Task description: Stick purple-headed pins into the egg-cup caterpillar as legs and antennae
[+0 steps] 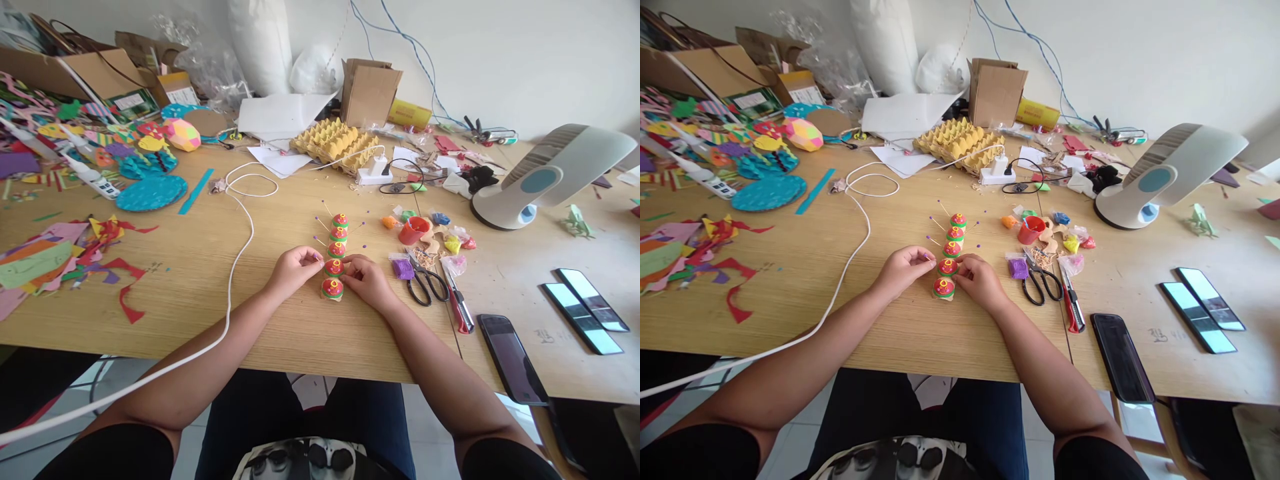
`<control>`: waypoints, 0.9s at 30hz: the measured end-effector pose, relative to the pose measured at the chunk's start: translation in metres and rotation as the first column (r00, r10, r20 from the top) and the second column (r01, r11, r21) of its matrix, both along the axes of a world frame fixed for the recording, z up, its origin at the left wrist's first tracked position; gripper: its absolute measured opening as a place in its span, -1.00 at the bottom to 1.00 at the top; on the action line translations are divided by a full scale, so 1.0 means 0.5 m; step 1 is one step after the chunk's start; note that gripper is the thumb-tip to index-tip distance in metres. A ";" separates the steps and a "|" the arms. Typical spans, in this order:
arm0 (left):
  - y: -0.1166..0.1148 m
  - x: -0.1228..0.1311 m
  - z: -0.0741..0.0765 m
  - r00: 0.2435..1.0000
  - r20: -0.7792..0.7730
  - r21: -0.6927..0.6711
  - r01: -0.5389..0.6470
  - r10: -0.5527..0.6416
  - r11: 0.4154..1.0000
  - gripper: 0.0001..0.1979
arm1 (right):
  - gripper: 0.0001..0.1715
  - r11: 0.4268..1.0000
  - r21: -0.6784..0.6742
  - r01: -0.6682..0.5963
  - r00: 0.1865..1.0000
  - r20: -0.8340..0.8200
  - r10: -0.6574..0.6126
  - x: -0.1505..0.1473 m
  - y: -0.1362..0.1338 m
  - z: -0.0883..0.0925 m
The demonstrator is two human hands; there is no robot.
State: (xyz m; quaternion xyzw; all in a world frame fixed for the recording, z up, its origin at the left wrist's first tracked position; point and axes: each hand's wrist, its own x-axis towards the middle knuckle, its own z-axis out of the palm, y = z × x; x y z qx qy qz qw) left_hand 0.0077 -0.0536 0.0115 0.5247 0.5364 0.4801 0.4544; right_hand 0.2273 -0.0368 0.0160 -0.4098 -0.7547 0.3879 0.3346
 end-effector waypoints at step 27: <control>0.004 0.000 -0.012 0.993 0.100 -0.097 -0.060 0.070 0.993 -0.78 | -0.69 1.000 0.003 0.009 1.000 -0.003 -0.009 -0.002 -0.002 0.001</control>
